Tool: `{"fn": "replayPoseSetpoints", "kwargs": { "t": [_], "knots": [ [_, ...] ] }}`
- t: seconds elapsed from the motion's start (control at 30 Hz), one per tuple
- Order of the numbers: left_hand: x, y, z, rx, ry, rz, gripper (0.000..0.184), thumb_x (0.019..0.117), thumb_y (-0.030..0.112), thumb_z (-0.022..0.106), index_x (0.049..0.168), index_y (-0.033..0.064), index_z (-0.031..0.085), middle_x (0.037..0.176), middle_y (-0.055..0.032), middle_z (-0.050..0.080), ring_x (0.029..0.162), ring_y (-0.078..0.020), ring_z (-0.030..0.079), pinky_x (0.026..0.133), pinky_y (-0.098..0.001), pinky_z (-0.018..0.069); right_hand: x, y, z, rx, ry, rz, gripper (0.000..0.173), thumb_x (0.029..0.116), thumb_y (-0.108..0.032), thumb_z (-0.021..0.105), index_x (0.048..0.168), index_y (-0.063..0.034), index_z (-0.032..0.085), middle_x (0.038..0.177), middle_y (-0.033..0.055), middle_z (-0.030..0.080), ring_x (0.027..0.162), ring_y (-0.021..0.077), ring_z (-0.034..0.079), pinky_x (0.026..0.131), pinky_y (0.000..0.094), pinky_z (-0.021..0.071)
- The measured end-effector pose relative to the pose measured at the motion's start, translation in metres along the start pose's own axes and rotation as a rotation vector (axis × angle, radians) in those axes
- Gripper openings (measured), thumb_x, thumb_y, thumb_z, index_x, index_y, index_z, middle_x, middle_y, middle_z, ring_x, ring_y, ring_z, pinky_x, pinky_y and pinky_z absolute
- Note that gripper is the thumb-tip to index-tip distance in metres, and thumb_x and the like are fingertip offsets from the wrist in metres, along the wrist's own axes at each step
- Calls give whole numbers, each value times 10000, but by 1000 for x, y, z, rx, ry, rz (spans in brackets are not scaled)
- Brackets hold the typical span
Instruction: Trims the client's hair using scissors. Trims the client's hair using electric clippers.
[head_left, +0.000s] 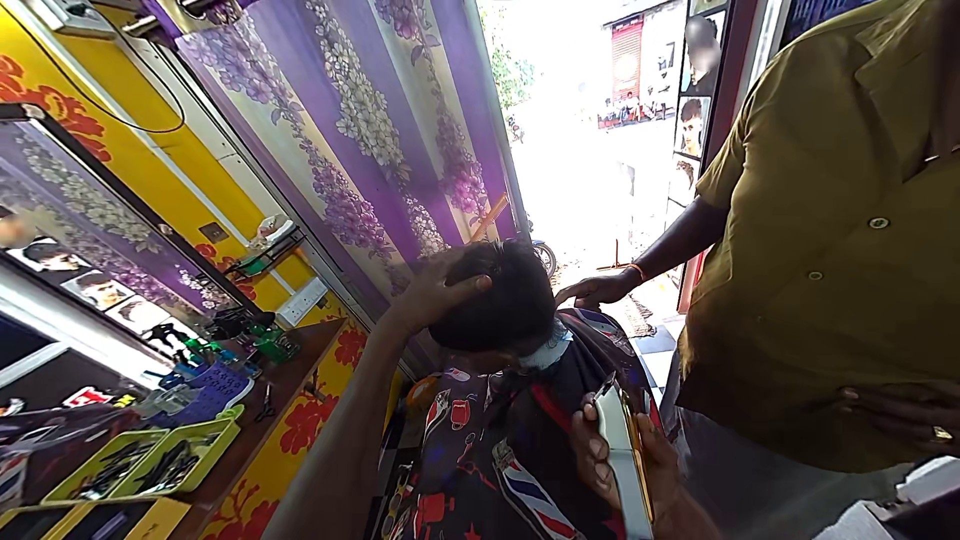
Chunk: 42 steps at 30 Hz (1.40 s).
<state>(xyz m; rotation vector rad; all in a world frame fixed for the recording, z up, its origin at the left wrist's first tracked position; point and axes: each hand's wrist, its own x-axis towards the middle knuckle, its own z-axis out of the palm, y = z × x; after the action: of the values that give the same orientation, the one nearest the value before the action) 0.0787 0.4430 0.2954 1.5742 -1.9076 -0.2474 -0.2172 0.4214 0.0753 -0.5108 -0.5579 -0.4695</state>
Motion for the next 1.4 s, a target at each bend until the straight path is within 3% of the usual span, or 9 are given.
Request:
{"fn": "replayPoseSetpoints", "kwargs": {
  "t": [0.07, 0.23, 0.43, 0.53, 0.7, 0.9, 1.2, 1.3, 1.4],
  "knots": [
    [1, 2, 0, -15, -10, -33, 859, 858, 740, 566, 1492, 164, 516, 1463, -54, 562, 1369, -155, 498, 1155, -430, 391, -12, 15, 8, 89, 120, 37, 507, 971, -414, 640, 1351, -80, 595, 1072, 103, 667, 842, 194, 687, 709, 325, 593],
    [5, 7, -1, -69, -38, -70, 781, 881, 679, 593, 1472, 171, 537, 1421, -40, 592, 1307, -142, 548, 1114, -419, 436, -15, 5, 23, -397, 205, 241, 485, 1075, -392, 501, 1455, -92, 476, 1112, 136, 650, 788, 178, 666, 668, 318, 589],
    [14, 15, -2, -115, -61, -175, 706, 903, 640, 598, 1457, 204, 547, 1386, -13, 613, 1248, -110, 586, 1068, -397, 480, 11, -18, 51, -650, 322, 37, 491, 1081, -363, 482, 1458, -48, 466, 1277, 192, 640, 1177, 308, 639, 1036, 476, 521],
    [18, 17, -1, -133, -77, -193, 656, 920, 653, 587, 1404, 210, 586, 1245, 12, 681, 1123, -85, 648, 989, -366, 538, 24, -20, 51, -870, 358, 170, 454, 1055, -362, 551, 1397, -63, 541, 1241, 153, 670, 1090, 230, 660, 956, 366, 541],
    [21, 31, 0, -207, -66, -305, 582, 972, 615, 550, 1378, 201, 599, 1138, -3, 710, 1017, -95, 679, 903, -360, 569, 30, -16, 44, -627, 266, 175, 494, 990, -248, 684, 1405, -19, 545, 1275, 197, 651, 1118, 272, 670, 1004, 421, 547],
    [25, 33, -1, -328, -85, -488, 598, 980, 678, 465, 1197, 168, 688, 981, -14, 737, 888, -116, 710, 795, -365, 602, 16, -3, 29, -749, 262, 254, 491, 971, -164, 708, 1371, 59, 533, 1242, 207, 663, 1131, 321, 671, 1009, 479, 557],
    [22, 30, -8, -282, -147, -475, 719, 956, 743, 421, 1286, 152, 662, 1080, -56, 731, 990, -164, 704, 875, -423, 587, 12, -4, 29, -811, 276, 346, 484, 985, -206, 696, 1357, 61, 539, 1214, 199, 685, 1097, 318, 691, 985, 466, 575],
    [12, 32, -8, -124, 17, -339, 597, 1006, 630, 453, 1298, 149, 654, 1094, -39, 711, 996, -137, 681, 892, -413, 568, 9, 0, 32, -783, 259, 361, 490, 974, -201, 710, 1356, 54, 541, 1201, 196, 691, 1078, 309, 699, 965, 455, 583],
    [-21, 42, -5, 192, 608, -153, 471, 967, 465, 664, 1225, 73, 698, 1119, -113, 694, 974, -216, 681, 871, -460, 569, -1, 0, 34, -775, 247, 372, 485, 965, -187, 722, 1359, 39, 550, 1196, 194, 694, 1070, 307, 703, 956, 457, 588]
  ]
}}
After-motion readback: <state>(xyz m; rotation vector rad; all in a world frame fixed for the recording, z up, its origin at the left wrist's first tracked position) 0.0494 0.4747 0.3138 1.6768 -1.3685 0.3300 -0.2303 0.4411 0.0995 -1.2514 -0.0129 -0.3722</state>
